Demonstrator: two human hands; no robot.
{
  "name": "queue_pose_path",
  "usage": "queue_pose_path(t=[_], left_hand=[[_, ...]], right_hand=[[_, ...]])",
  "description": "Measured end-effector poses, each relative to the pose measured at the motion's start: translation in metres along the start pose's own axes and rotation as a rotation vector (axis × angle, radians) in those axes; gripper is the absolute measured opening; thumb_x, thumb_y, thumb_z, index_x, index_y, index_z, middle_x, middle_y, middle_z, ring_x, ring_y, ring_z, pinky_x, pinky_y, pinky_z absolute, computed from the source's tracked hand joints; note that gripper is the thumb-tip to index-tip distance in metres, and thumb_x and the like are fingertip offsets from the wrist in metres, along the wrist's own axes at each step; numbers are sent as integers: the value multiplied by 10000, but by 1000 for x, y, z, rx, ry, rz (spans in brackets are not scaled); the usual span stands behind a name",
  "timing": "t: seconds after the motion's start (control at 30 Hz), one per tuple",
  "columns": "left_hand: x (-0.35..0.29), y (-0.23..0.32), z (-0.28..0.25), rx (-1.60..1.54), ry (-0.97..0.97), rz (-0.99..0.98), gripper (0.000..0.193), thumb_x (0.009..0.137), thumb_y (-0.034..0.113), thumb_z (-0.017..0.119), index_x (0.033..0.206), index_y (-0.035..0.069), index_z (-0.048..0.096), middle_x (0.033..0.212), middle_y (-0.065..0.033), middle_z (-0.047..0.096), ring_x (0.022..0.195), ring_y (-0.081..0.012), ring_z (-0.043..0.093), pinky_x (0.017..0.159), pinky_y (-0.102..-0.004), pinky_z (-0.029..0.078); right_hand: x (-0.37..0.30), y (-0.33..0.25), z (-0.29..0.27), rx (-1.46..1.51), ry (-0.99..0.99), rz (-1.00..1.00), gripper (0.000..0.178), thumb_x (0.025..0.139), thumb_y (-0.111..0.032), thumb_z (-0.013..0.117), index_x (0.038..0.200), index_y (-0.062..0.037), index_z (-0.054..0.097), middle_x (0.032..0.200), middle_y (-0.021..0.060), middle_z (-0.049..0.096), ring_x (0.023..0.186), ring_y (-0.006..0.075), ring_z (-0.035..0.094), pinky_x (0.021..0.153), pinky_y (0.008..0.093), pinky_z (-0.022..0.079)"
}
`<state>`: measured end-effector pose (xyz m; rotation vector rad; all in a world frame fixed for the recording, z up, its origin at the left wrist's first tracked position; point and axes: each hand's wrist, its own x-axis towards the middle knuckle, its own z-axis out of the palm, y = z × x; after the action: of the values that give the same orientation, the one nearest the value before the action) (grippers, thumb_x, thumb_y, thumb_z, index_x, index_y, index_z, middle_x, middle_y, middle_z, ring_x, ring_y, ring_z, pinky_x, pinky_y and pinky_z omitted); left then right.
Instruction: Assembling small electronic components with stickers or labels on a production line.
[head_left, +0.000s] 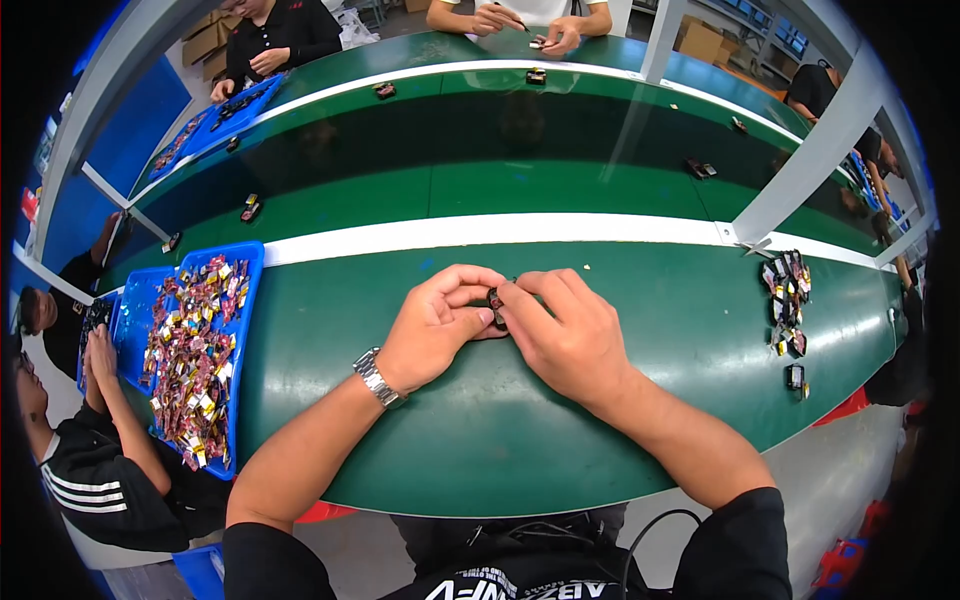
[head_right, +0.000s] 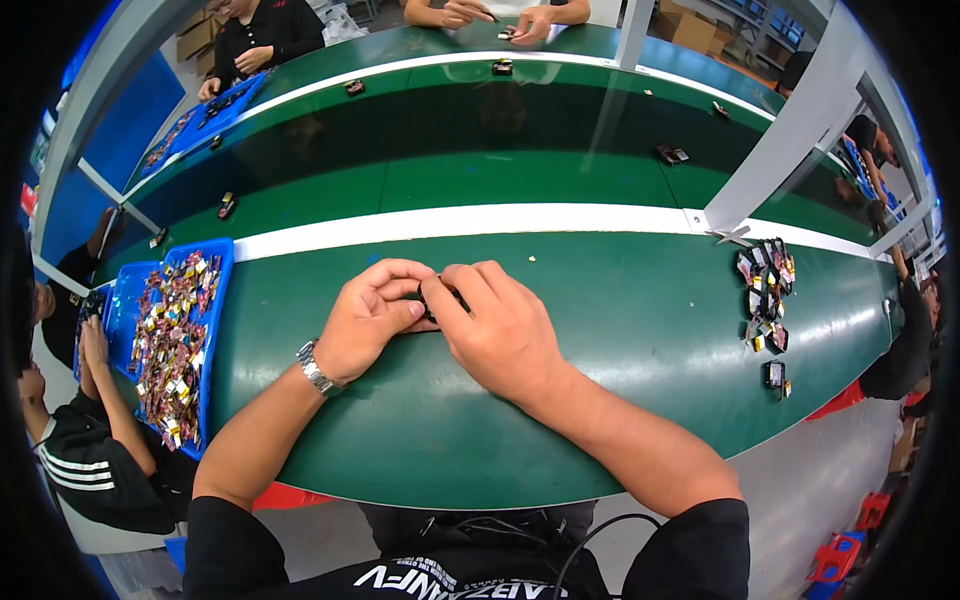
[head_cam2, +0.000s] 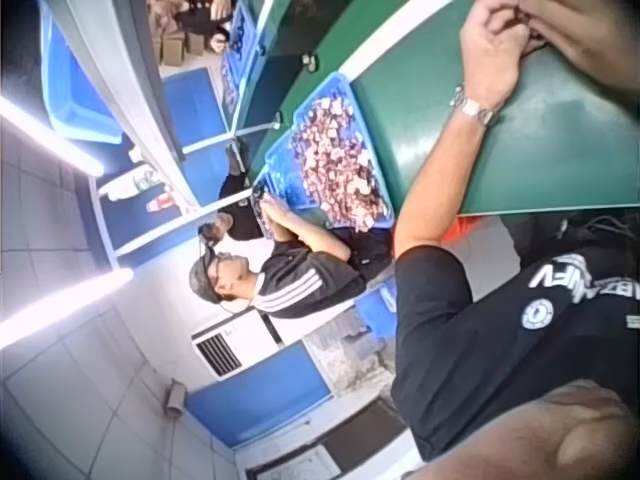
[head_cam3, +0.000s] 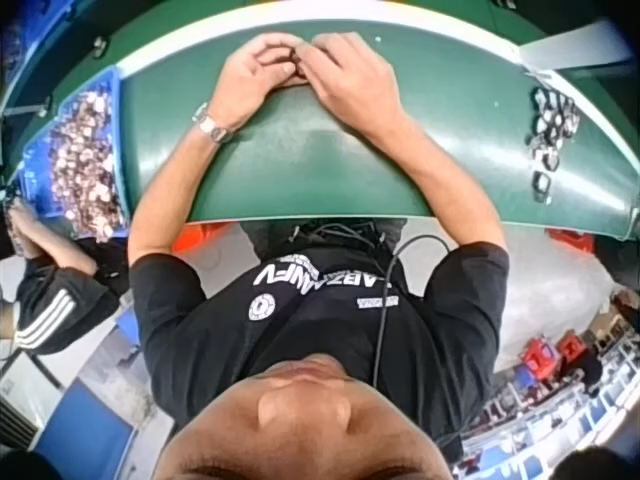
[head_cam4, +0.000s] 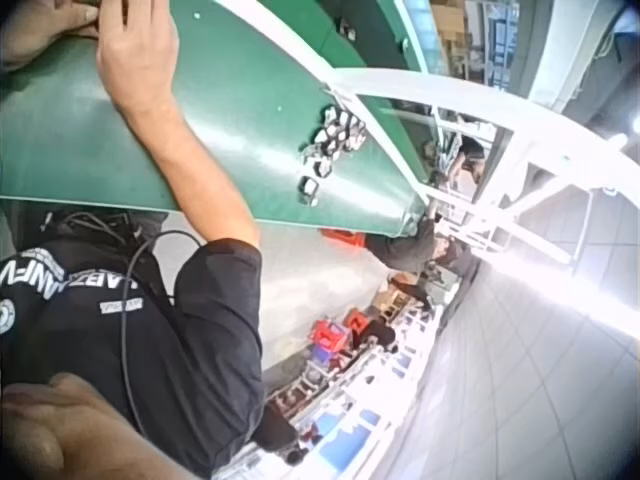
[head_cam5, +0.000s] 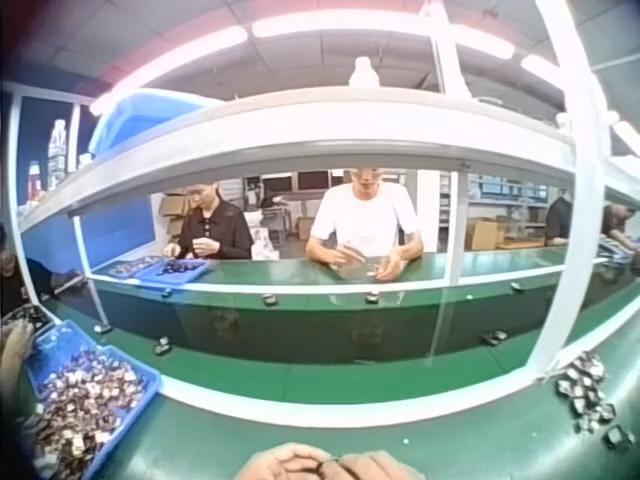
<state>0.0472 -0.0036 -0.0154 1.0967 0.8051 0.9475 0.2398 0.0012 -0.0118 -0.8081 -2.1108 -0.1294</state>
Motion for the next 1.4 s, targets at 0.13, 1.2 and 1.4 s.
queue_pose_path(t=[0.13,1.2,1.4], left_hand=[[0,-2,-1,-2,8,-12,346,938,-64,511,1279,-4,497,1218,-134,615,1080,-196,641,951,-345,551],[1,-12,12,181,212,134,130,951,8,592,1078,-20,587,997,-81,690,889,-96,651,732,-230,530],[3,-8,10,106,269,168,270,964,29,556,1230,25,515,1120,-112,666,978,-144,647,795,-278,549]], right_hand=[[-2,2,1,-106,-24,-80,220,701,-54,683,918,-21,672,912,52,602,811,184,593,612,284,525],[1,0,3,676,-112,619,168,833,-3,691,990,2,631,883,76,638,721,121,635,654,250,528],[20,22,10,658,-70,599,110,837,-37,686,931,7,647,853,80,644,703,146,645,651,267,523]])
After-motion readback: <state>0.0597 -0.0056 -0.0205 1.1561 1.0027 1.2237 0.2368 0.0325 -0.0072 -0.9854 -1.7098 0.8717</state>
